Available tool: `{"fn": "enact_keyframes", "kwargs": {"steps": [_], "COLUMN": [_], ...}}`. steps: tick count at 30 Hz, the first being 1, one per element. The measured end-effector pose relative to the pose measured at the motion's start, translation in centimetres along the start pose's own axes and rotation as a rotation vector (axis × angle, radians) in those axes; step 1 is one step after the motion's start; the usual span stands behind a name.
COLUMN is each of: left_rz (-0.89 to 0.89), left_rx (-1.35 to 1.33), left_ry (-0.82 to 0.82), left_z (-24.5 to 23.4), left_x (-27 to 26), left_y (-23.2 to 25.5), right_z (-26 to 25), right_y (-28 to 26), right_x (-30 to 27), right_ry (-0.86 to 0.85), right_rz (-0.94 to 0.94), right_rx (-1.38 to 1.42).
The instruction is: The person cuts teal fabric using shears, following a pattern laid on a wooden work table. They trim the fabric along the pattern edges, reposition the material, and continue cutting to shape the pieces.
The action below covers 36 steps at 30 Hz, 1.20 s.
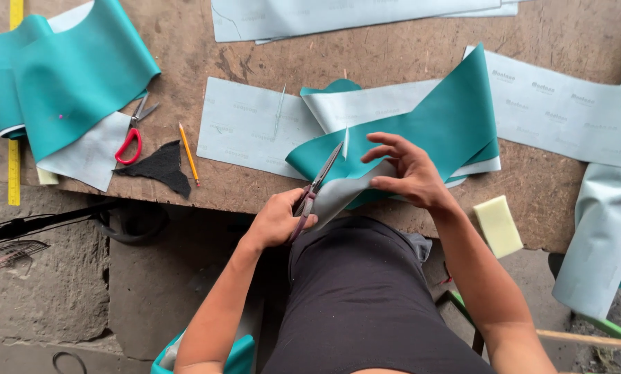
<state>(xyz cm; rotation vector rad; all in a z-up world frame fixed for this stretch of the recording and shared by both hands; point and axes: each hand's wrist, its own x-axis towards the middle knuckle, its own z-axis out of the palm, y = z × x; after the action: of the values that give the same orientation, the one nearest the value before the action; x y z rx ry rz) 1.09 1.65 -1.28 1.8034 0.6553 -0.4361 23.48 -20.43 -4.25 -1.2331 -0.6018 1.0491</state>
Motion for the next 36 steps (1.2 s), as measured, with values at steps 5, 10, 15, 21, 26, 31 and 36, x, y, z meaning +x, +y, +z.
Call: {"fn": "enact_keyframes", "kwargs": {"steps": [5, 10, 15, 21, 26, 31, 36], "left_rz": [0.057, 0.355, 0.574, 0.670, 0.658, 0.756, 0.771], "left_rx": [-0.169, -0.202, -0.275, -0.391, -0.609, -0.683, -0.297], "left_ry": [0.155, 0.236, 0.237, 0.185, 0.177, 0.189, 0.174], "left_z": [-0.7, -1.7, -2.3, -0.8, 2.4, 1.4, 1.0], "left_x": [1.7, 2.8, 2.9, 3.6, 5.5, 1.4, 0.1], "left_y": [-0.2, 4.9, 10.0, 11.1, 11.6, 15.7, 16.5], "right_z": [-1.7, 3.1, 0.5, -2.7, -0.7, -0.6, -2.3], "right_y": [-3.5, -13.0, -8.0, -6.1, -10.5, -14.0, -13.5], "right_x": [-1.1, -0.7, 0.3, 0.2, -1.1, -3.7, -3.7], "right_ry": [0.147, -0.042, 0.032, 0.215, 0.241, 0.238, 0.391], "right_rz": [-0.077, 0.183, 0.115, -0.209, -0.190, -0.336, -0.306], "right_rx": [-0.126, -0.845, -0.603, -0.082, -0.075, -0.172, -0.137]}}
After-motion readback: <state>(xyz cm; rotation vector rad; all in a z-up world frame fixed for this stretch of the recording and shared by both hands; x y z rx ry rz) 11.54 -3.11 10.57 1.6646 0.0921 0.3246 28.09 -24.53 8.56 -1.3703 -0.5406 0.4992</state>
